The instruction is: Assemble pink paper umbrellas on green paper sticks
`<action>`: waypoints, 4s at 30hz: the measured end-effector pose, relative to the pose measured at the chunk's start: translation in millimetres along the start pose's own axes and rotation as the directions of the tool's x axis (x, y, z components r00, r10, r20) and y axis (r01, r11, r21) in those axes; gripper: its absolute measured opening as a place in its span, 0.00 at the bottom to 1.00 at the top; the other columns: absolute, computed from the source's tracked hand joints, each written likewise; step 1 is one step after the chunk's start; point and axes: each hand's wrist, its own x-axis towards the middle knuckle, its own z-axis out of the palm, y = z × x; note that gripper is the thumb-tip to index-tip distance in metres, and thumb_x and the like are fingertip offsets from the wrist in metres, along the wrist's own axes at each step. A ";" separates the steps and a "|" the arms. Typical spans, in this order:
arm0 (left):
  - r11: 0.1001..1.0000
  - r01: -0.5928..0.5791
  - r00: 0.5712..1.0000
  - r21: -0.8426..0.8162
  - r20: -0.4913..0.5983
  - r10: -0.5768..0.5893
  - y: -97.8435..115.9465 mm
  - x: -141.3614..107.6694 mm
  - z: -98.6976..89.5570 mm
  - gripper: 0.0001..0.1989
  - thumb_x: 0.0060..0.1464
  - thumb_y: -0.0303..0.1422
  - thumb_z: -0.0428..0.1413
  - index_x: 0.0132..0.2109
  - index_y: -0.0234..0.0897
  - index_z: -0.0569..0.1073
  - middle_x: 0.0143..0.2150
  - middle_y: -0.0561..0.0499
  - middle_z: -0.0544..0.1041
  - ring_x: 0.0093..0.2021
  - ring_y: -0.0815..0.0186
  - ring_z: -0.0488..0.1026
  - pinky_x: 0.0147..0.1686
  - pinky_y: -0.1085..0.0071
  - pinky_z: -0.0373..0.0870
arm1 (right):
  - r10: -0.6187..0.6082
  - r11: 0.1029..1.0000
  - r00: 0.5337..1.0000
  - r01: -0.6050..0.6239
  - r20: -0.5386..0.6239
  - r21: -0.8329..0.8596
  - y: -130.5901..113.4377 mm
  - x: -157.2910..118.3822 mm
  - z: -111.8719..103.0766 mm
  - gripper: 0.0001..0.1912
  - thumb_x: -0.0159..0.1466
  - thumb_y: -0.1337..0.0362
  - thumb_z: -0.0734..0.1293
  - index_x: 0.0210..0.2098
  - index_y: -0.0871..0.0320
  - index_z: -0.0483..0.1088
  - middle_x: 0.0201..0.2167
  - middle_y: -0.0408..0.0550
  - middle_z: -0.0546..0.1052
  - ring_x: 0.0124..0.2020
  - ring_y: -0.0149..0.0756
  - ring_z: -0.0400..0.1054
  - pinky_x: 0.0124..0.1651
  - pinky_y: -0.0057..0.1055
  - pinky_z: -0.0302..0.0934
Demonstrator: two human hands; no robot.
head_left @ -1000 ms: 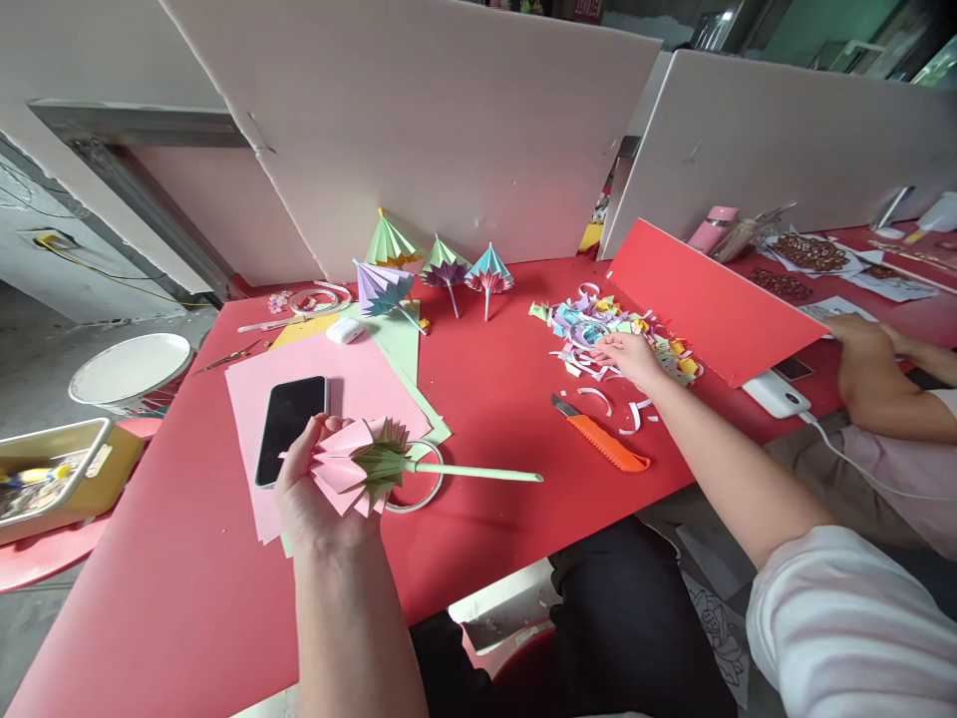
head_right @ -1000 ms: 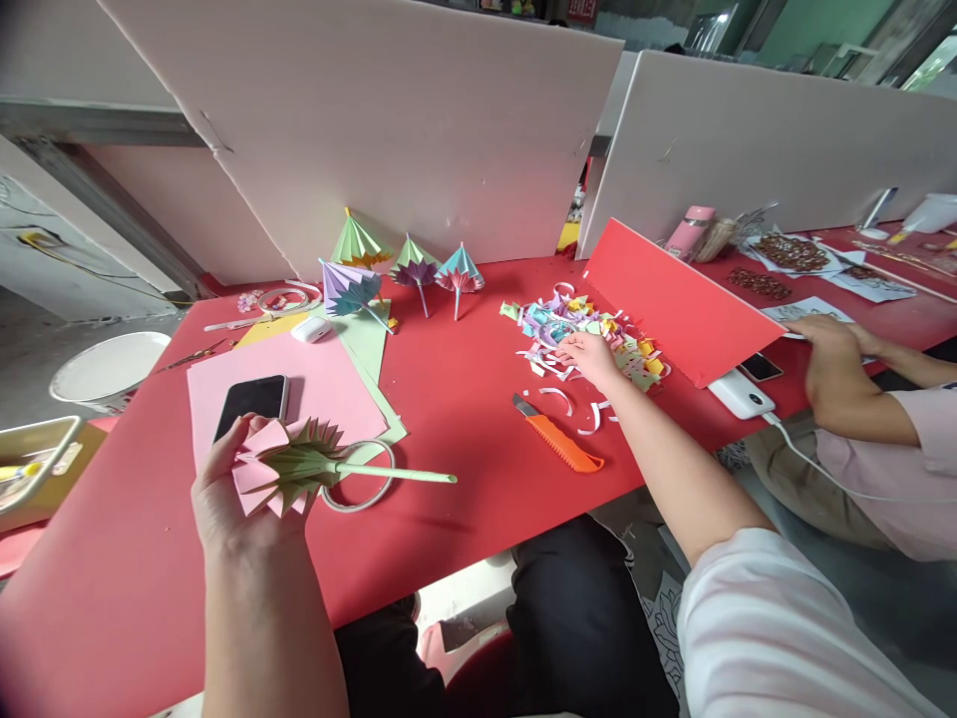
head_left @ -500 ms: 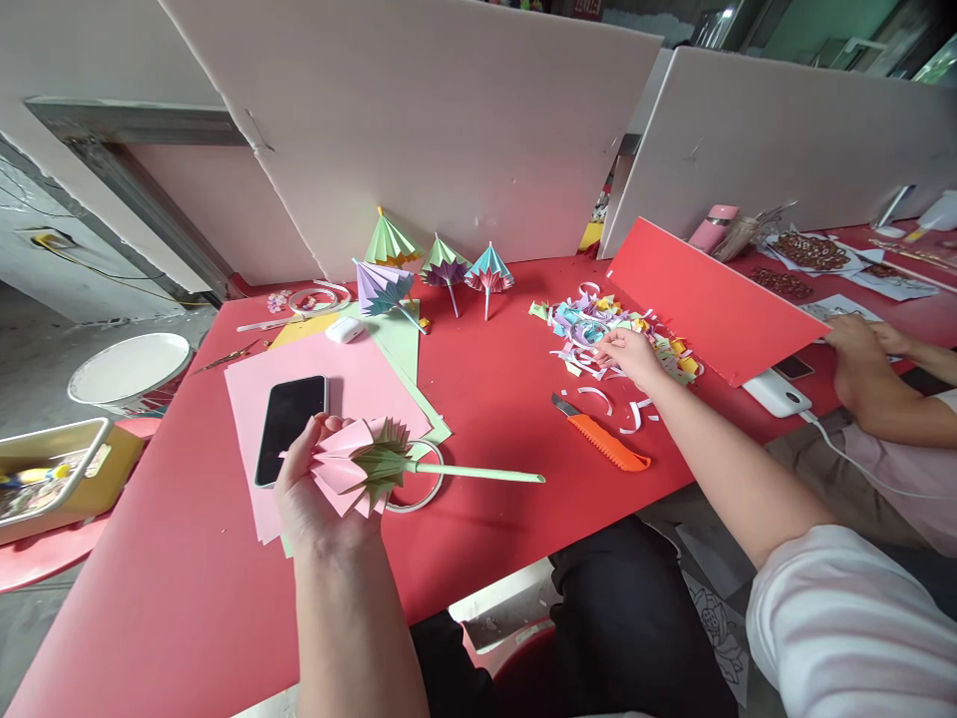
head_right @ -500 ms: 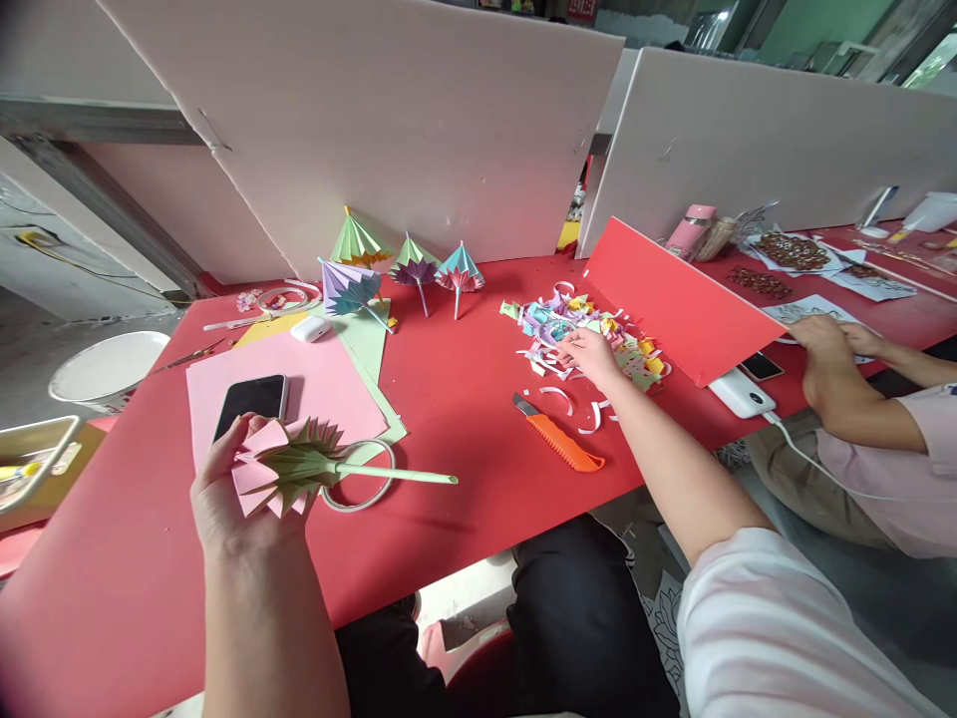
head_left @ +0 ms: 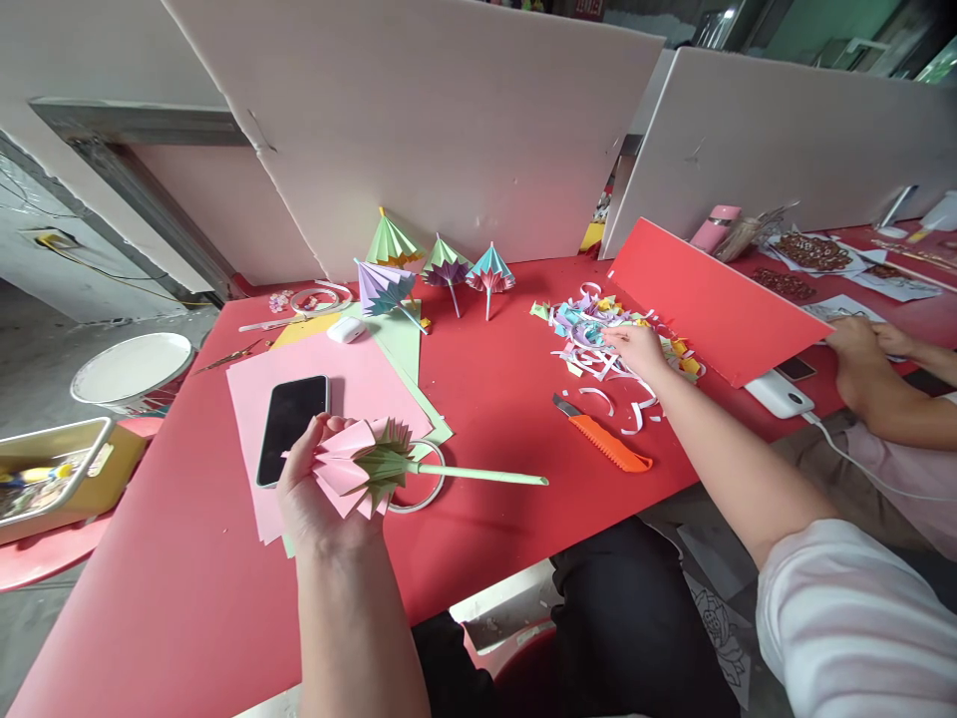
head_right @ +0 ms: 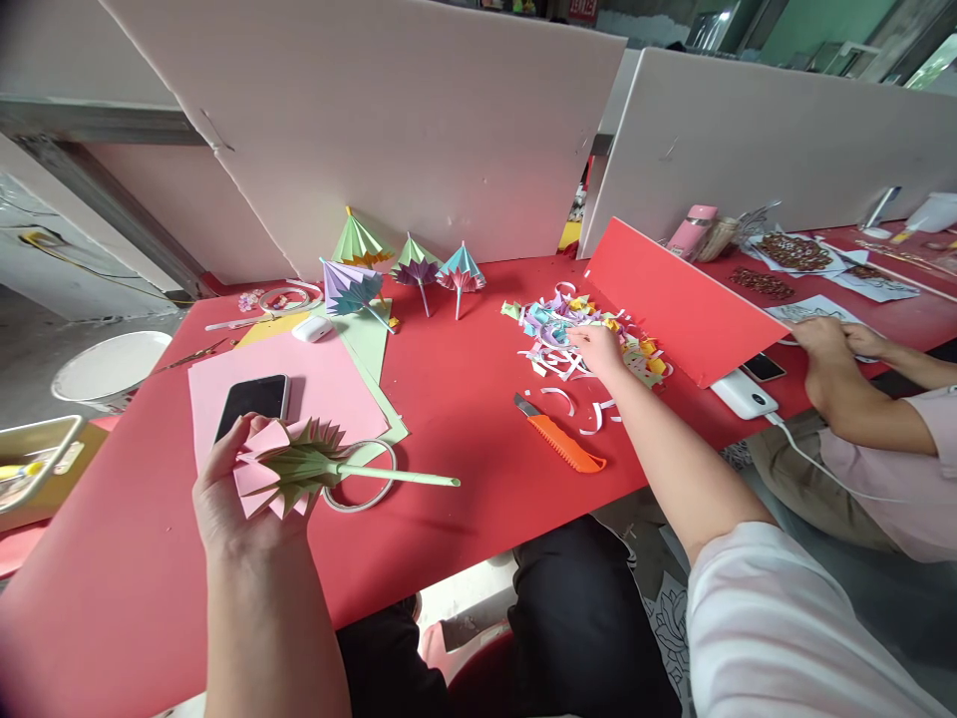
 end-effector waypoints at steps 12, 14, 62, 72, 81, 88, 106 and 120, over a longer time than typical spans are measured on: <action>0.999 0.031 0.998 -0.030 -0.045 -0.032 0.4 -3.0 3.6 0.01 0.49 0.25 0.54 0.31 0.35 0.69 0.24 0.57 0.71 0.27 0.68 0.72 0.39 0.64 0.74 | -0.076 0.931 0.991 0.031 -0.108 -0.363 -5.6 6.7 -14.4 0.09 0.51 0.63 0.67 0.34 0.54 0.70 0.31 0.45 0.75 0.30 0.36 0.66 0.29 0.28 0.53; 0.999 0.031 0.999 -0.030 -0.043 -0.032 0.6 -3.4 4.0 0.01 0.49 0.26 0.54 0.31 0.35 0.69 0.24 0.57 0.71 0.27 0.68 0.72 0.39 0.63 0.74 | -0.089 0.929 0.992 0.052 -0.084 -0.367 -4.4 7.6 -13.3 0.05 0.53 0.62 0.66 0.29 0.54 0.71 0.31 0.45 0.76 0.31 0.36 0.66 0.30 0.28 0.54; 0.990 0.004 0.999 0.139 0.033 -0.009 0.8 0.3 -3.5 0.04 0.49 0.31 0.54 0.28 0.38 0.67 0.24 0.52 0.71 0.29 0.63 0.73 0.35 0.61 0.73 | -0.291 0.692 0.745 0.597 0.600 -0.405 -64.6 -65.3 22.5 0.07 0.60 0.66 0.58 0.30 0.56 0.67 0.34 0.46 0.73 0.31 0.33 0.65 0.29 0.28 0.52; 0.993 -0.005 0.999 0.120 -0.044 0.010 -2.9 9.7 -7.3 0.04 0.46 0.32 0.56 0.29 0.36 0.68 0.25 0.50 0.73 0.28 0.58 0.75 0.32 0.57 0.73 | -0.348 0.574 0.832 0.554 0.432 -0.603 -49.9 -47.7 19.2 0.16 0.57 0.77 0.57 0.39 0.61 0.73 0.37 0.57 0.75 0.44 0.46 0.64 0.44 0.38 0.56; 0.999 0.023 0.999 -0.038 0.026 -0.022 -8.4 16.5 -12.7 0.05 0.45 0.27 0.57 0.28 0.36 0.67 0.22 0.57 0.69 0.26 0.69 0.72 0.38 0.60 0.73 | -0.574 0.815 0.769 0.569 0.282 0.109 -143.1 -122.1 18.9 0.16 0.64 0.57 0.57 0.44 0.53 0.72 0.42 0.46 0.76 0.45 0.36 0.68 0.48 0.32 0.61; 0.999 0.031 1.000 0.036 0.004 -0.031 -20.0 6.1 -10.3 0.10 0.44 0.32 0.61 0.28 0.37 0.66 0.20 0.58 0.65 0.25 0.69 0.71 0.35 0.64 0.72 | -0.435 0.891 0.618 0.401 0.655 0.213 -175.9 -189.1 33.0 0.12 0.60 0.55 0.63 0.41 0.47 0.72 0.34 0.43 0.78 0.34 0.36 0.72 0.35 0.32 0.63; 0.121 -0.860 0.483 0.495 0.868 -0.119 -38.0 -72.8 31.3 0.10 0.41 0.22 0.61 0.20 0.42 0.72 0.17 0.54 0.69 0.38 0.54 0.73 0.59 0.48 0.44 | -0.554 0.736 0.645 0.675 0.527 -0.053 -132.8 -176.3 -20.5 0.11 0.64 0.62 0.58 0.36 0.53 0.72 0.30 0.44 0.75 0.31 0.34 0.67 0.32 0.28 0.54; 0.393 -0.539 0.827 0.745 0.380 0.414 -12.2 -81.7 -7.2 0.19 0.55 0.45 0.51 0.48 0.39 0.72 0.46 0.45 0.75 0.48 0.59 0.71 0.46 0.62 0.68 | -0.292 0.899 0.915 0.164 0.278 0.406 -101.4 -222.8 -1.1 0.10 0.61 0.58 0.62 0.35 0.57 0.68 0.23 0.43 0.73 0.25 0.32 0.69 0.31 0.26 0.60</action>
